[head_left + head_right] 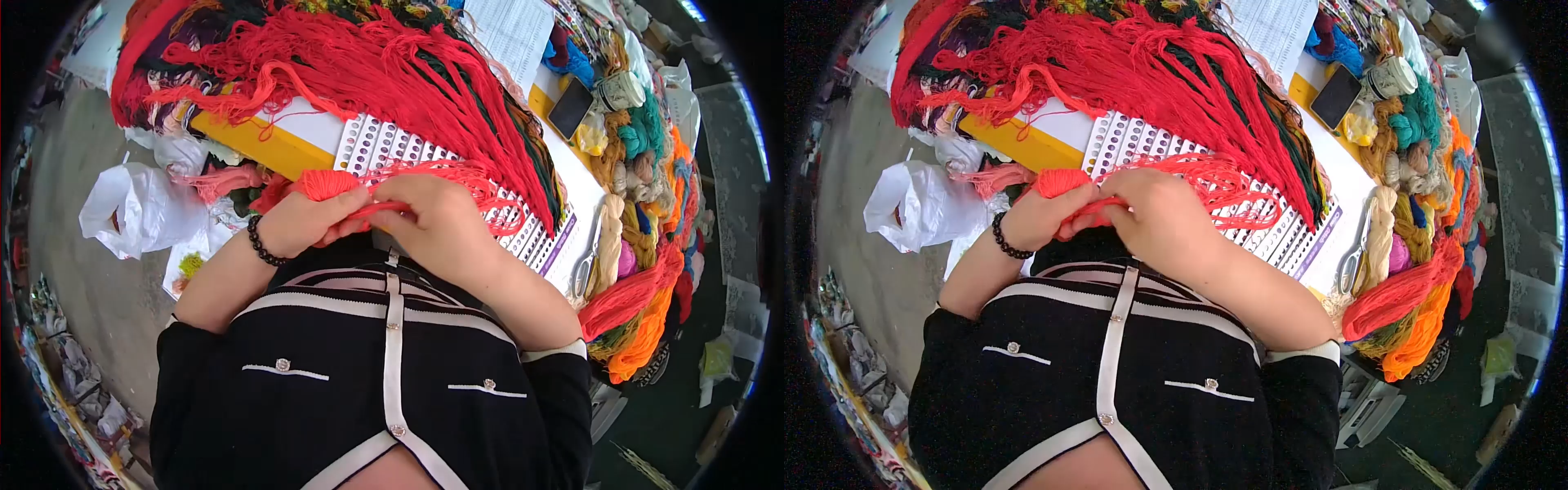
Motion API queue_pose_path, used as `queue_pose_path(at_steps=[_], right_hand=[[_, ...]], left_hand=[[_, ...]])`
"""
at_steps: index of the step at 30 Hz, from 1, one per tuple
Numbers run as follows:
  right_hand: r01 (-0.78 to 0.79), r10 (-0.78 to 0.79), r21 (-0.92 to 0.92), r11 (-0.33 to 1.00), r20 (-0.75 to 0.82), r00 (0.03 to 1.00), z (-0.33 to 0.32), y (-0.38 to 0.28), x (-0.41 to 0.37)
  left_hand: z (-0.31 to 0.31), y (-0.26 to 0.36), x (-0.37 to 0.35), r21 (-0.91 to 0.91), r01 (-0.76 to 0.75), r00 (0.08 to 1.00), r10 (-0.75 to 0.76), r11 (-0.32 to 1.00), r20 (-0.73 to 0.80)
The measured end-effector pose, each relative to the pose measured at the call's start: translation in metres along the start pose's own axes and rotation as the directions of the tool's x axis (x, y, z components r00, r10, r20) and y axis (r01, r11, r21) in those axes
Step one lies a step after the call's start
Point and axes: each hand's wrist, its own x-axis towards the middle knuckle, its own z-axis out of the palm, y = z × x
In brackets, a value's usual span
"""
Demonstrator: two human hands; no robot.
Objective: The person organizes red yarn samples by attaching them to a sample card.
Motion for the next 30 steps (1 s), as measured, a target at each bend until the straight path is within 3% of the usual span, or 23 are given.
queue_pose_path(at_steps=[1, 3, 4, 5, 6, 7, 8, 9, 10, 11, 13, 14, 15, 16, 17, 18, 19, 20, 21, 22, 23, 27, 30], right_hand=[[-0.002, 0.002, -0.005, 1.0, 0.003, 1.0, -0.001, 0.001, -0.001], [0.003, -0.003, 0.0, 1.0, -0.04, 0.999, -0.001, 0.005, -0.002], [0.003, -0.003, -0.001, 1.0, -0.039, 0.999, -0.003, 0.006, -0.001], [0.022, -0.022, 0.006, 1.0, 0.008, 1.0, -0.004, 0.008, 0.0], [0.04, -0.041, 0.015, 0.999, 0.057, 0.998, -0.004, 0.009, 0.002], [0.042, -0.043, 0.016, 0.999, 0.059, 0.997, -0.002, 0.009, 0.0], [-0.029, 0.018, 0.575, 0.817, 0.025, 1.0, 0.0, 0.009, -0.003], [-0.062, 0.087, 0.934, 0.351, 0.033, 0.996, 0.0, 0.009, -0.004], [-0.028, -0.066, 0.981, 0.192, 0.041, 0.997, -0.013, 0.016, -0.005], [-0.011, -0.147, 0.995, 0.098, 0.025, 0.989, -0.028, 0.035, -0.007], [0.039, -0.054, 0.974, 0.225, -0.028, 0.998, -0.087, 0.054, -0.006], [0.002, 0.26, 0.802, 0.598, -0.196, 0.945, -0.117, 0.06, -0.008], [-0.181, 0.446, 0.517, 0.837, -0.451, 0.773, -0.135, 0.06, -0.005], [-0.184, 0.449, 0.518, 0.835, -0.449, 0.772, -0.131, 0.067, 0.005], [-0.227, 0.229, 0.081, 0.97, -0.601, 0.765, -0.119, 0.075, 0.018], [-0.265, -0.036, -0.371, 0.89, -0.636, 0.771, -0.104, 0.076, 0.028], [-0.461, 0.401, -0.032, 0.887, -0.444, 0.801, -0.081, 0.058, 0.04], [-0.338, 0.261, -0.173, 0.925, -0.358, 0.897, -0.055, 0.062, 0.047], [-0.397, 0.384, -0.035, 0.917, -0.184, 0.905, -0.029, 0.08, 0.06], [-0.383, 0.374, -0.068, 0.921, -0.113, 0.921, -0.007, 0.094, 0.069], [-0.365, 0.363, -0.1, 0.926, -0.04, 0.931, 0.009, 0.106, 0.077], [-0.426, 0.428, -0.046, 0.903, 0.027, 0.904, 0.03, 0.129, 0.092], [-0.527, 0.523, 0.106, 0.843, 0.063, 0.85, 0.031, 0.135, 0.094]], left_hand=[[0.002, 0.0, 0.001, -0.005, -0.003, 1.0, 0.003, 1.0, 0.003], [0.006, -0.001, 0.002, 0.389, -0.347, 0.918, 0.395, 0.853, -0.046], [0.006, -0.004, 0.005, 0.389, -0.348, 0.917, 0.395, 0.853, -0.046], [0.005, -0.011, 0.009, 0.614, -0.549, 0.723, 0.691, 0.567, 0.008], [0.004, -0.014, 0.012, 0.769, -0.611, 0.453, 0.879, 0.187, 0.146], [0.005, -0.016, 0.011, 0.771, -0.609, 0.454, 0.88, 0.188, 0.144], [0.007, -0.019, 0.008, 0.711, -0.625, 0.527, 0.846, 0.323, 0.079], [0.008, -0.02, 0.007, 0.636, -0.626, 0.599, 0.801, 0.451, 0.022], [-0.001, -0.016, 0.008, 0.715, -0.586, 0.653, 0.744, 0.38, 0.14], [-0.005, -0.015, 0.008, 0.716, -0.585, 0.652, 0.746, 0.381, 0.136], [-0.015, -0.015, 0.008, 0.361, -0.413, 0.859, 0.489, 0.836, -0.149], [-0.028, -0.008, 0.003, 0.232, -0.343, 0.906, 0.386, 0.91, -0.174], [-0.04, 0.003, 0.002, 0.173, -0.304, 0.921, 0.335, 0.937, -0.196], [-0.047, 0.013, 0.007, 0.141, -0.375, 0.889, 0.399, 0.916, -0.226], [-0.053, 0.02, 0.014, 0.111, -0.443, 0.852, 0.456, 0.89, -0.257], [-0.058, 0.022, 0.021, 0.111, -0.439, 0.854, 0.453, 0.892, -0.256], [-0.064, 0.023, 0.03, 0.449, -0.535, 0.776, 0.626, 0.716, -0.075], [-0.069, 0.024, 0.038, 0.695, -0.588, 0.689, 0.707, 0.414, 0.161], [-0.067, 0.027, 0.05, 0.698, -0.586, 0.689, 0.706, 0.411, 0.163], [-0.059, 0.031, 0.066, 0.378, -0.337, 0.901, 0.412, 0.862, -0.137], [-0.056, 0.033, 0.079, -0.099, 0.014, 0.967, -0.039, 0.995, -0.251], [-0.065, 0.035, 0.093, -0.158, 0.154, 0.958, -0.187, 0.975, -0.217], [-0.052, 0.027, 0.101, -0.187, 0.065, 0.953, -0.116, 0.98, -0.281]])
